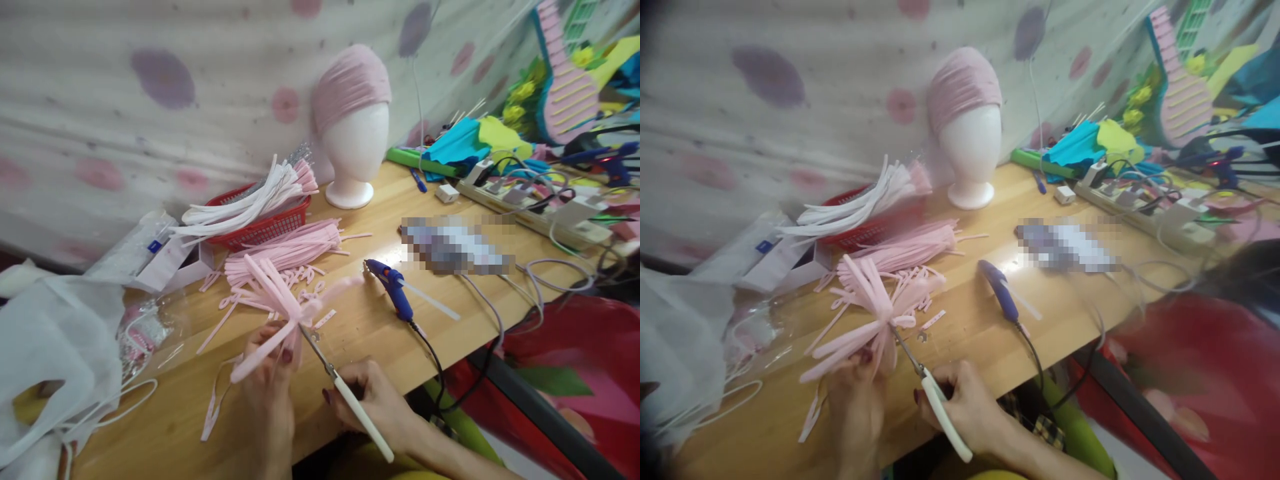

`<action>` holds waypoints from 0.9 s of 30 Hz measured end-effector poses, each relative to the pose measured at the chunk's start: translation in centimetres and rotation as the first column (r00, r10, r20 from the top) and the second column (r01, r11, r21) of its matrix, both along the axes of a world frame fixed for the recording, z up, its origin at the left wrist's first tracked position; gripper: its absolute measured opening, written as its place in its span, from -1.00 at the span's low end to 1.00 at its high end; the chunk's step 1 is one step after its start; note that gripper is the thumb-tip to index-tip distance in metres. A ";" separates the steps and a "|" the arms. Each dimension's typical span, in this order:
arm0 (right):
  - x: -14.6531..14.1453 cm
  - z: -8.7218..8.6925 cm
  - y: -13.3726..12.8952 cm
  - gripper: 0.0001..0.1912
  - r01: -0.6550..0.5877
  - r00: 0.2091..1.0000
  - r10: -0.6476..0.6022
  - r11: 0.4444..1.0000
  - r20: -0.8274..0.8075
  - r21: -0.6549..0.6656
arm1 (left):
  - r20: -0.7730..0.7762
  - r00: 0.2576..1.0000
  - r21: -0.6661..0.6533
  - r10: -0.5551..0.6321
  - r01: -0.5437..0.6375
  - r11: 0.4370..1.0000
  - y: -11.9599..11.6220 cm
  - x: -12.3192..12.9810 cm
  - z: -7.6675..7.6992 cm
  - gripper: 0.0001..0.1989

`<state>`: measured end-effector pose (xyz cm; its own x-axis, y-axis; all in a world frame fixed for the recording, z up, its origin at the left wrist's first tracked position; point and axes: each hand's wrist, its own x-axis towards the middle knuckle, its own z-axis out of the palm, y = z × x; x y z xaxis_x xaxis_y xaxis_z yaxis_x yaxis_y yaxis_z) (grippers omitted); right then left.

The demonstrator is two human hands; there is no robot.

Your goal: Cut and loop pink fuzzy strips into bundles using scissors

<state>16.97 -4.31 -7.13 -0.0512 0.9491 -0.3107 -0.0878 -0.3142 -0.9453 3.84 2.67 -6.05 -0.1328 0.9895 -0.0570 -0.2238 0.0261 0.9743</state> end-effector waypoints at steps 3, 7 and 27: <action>-0.2 0.1 0.6 -0.67 0.041 0.999 -0.041 0.999 -0.022 0.010 | 0.114 0.991 -0.088 -0.073 0.083 0.993 -1.3 -0.3 -1.0 -0.46; -0.5 -0.3 1.9 -0.80 0.114 0.994 -0.113 0.989 -0.014 0.090 | 0.156 0.950 -0.201 -0.271 0.299 0.933 -3.4 0.9 -1.8 -0.27; 0.0 0.7 3.6 -0.83 0.124 0.984 -0.159 0.941 0.086 0.315 | -0.041 0.976 -0.004 -0.216 0.216 0.976 -3.9 5.0 0.4 -0.68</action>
<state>17.02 -0.69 -6.39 0.1081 0.9941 0.0006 -0.0019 0.0008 -1.0000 8.89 -1.23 -5.64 0.0817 0.9951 -0.0558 -0.1728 0.0693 0.9825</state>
